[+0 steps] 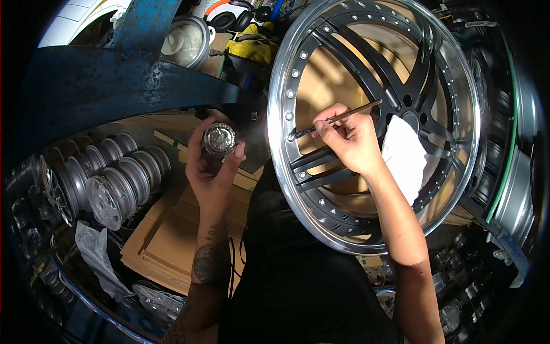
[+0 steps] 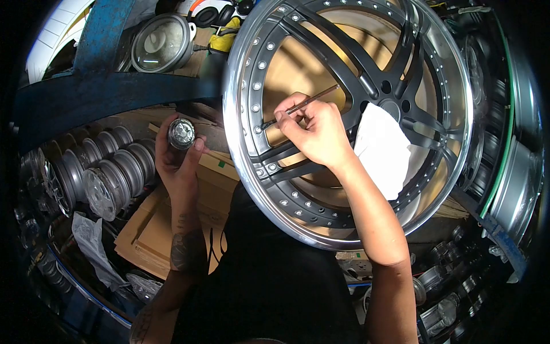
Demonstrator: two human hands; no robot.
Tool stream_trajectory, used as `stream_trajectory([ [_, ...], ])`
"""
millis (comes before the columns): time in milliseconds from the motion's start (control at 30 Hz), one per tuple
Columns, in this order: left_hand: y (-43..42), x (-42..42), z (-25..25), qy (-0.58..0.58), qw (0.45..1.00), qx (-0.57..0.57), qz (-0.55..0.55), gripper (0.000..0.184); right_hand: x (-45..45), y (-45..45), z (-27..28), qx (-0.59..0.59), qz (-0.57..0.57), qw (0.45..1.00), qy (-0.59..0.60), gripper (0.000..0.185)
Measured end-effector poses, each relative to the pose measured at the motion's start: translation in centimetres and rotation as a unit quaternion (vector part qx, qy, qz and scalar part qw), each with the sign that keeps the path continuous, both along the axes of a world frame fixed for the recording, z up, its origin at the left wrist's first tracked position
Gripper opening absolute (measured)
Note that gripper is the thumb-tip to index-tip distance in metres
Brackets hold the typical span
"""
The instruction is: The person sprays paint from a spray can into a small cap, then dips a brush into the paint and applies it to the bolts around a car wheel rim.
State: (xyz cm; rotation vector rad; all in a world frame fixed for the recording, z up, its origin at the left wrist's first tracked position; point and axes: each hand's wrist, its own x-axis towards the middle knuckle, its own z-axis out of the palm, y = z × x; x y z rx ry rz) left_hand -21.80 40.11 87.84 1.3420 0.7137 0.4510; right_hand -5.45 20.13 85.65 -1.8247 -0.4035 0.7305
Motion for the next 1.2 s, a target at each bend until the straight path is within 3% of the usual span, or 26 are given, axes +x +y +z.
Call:
stream_trajectory([
  [233,0.2,0.3,0.0,-0.001,1.000,0.007,0.001,0.053,-0.3,0.1,-0.5,0.023,0.001,1.000,-0.015,0.012],
  [1033,0.7,0.1,-0.1,-0.014,1.000,0.005,0.006,0.055,0.5,0.0,1.8,-0.100,0.061,0.993,0.009,0.010],
  [1200,0.8,0.0,-0.2,-0.015,1.000,0.011,0.001,0.056,0.4,-0.4,1.0,-0.065,0.047,0.997,0.017,0.010],
])
